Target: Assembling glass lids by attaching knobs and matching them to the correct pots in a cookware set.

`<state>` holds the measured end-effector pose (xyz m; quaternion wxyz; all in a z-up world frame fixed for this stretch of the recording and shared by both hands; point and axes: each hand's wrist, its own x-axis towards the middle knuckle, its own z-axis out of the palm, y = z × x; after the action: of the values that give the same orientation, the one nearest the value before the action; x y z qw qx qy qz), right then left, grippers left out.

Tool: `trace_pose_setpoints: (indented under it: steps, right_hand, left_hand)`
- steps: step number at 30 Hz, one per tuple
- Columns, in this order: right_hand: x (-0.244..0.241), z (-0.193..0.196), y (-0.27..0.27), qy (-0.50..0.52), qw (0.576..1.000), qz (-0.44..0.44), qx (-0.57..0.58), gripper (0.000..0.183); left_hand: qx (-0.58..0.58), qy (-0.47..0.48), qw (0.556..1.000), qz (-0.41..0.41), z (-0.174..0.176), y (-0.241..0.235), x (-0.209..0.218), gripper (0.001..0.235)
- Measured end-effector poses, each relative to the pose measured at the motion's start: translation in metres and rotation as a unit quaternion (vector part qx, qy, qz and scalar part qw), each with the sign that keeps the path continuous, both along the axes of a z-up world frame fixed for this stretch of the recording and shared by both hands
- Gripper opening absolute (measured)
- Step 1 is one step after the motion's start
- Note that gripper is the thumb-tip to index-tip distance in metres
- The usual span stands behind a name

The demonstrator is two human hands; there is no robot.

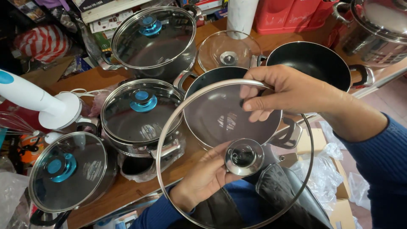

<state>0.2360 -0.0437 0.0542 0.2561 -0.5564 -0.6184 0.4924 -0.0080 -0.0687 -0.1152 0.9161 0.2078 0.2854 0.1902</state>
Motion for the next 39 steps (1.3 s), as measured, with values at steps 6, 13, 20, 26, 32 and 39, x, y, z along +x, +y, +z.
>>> trace_pose_setpoints:
  steps: [6,13,20,26,32,39]
  right_hand:
    - [0.003,-0.01,-0.001,0.041,0.999,0.003,0.016,0.019]
    - [0.004,-0.011,-0.002,0.046,0.999,-0.006,0.015,0.018]
    - [0.005,-0.011,-0.004,0.046,0.998,0.013,0.037,0.017]
    - [0.007,-0.011,-0.004,0.05,0.998,0.012,0.043,0.018]
    - [0.009,-0.013,-0.006,0.054,0.998,0.001,0.037,0.018]
    - [0.014,-0.023,-0.004,0.039,0.999,-0.007,0.024,0.019]
  left_hand:
    - [-0.036,0.033,0.998,0.038,-0.001,0.0,0.003,0.022]
    - [-0.004,-0.091,0.995,-0.04,-0.019,0.0,0.01,0.027]
    - [-0.046,-0.154,0.983,-0.086,-0.003,-0.002,0.016,0.051]
    - [-0.067,-0.191,0.974,-0.104,0.013,-0.003,0.017,0.06]
    - [-0.062,-0.206,0.971,-0.108,0.01,-0.001,0.011,0.071]
    - [-0.025,-0.194,0.978,-0.069,0.021,0.004,-0.002,0.061]
